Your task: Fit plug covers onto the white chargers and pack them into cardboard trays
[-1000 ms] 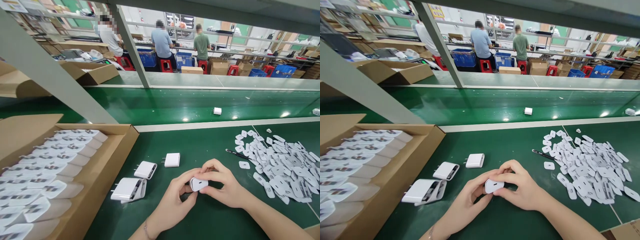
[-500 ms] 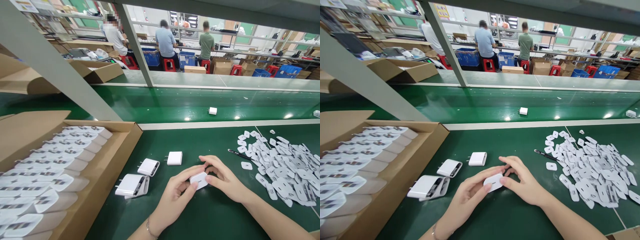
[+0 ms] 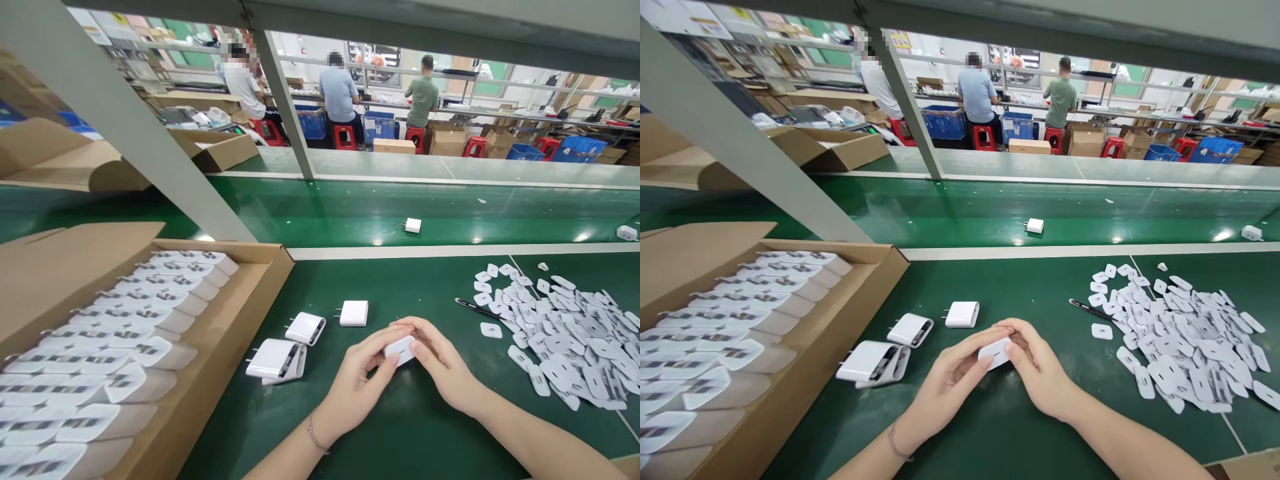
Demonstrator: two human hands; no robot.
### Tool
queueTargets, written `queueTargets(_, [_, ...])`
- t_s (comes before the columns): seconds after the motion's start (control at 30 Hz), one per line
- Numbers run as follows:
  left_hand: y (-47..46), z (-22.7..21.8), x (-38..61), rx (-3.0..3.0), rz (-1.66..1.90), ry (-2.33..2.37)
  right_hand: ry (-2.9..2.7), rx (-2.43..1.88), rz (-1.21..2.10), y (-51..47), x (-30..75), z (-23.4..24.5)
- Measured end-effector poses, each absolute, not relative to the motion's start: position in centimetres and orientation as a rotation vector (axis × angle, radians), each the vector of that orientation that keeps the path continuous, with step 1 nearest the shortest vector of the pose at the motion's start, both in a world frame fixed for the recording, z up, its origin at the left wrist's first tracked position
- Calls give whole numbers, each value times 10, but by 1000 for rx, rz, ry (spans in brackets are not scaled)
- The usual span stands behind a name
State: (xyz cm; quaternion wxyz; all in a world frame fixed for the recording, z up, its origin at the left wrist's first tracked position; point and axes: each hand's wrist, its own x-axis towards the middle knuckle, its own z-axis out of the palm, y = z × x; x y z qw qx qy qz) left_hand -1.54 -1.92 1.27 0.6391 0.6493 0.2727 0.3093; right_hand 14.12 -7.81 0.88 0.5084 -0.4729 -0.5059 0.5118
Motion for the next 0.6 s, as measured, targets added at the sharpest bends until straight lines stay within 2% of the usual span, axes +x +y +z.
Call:
queueTargets(0.27, [-12, 10, -7, 1109, 697, 575, -1202, -1078, 1177, -72, 145, 0])
queueTargets(0.37, [-12, 14, -9, 1110, 737, 677, -1447, -1105, 950, -79, 143, 5])
queueTargets(0.5, [-22, 28, -22, 1035, 570, 605, -1851, -1120, 501, -92, 137, 18])
queueTargets(0.6, [-39, 49, -50, 1044, 498, 530, -2050, -1079, 447, -96, 132, 39])
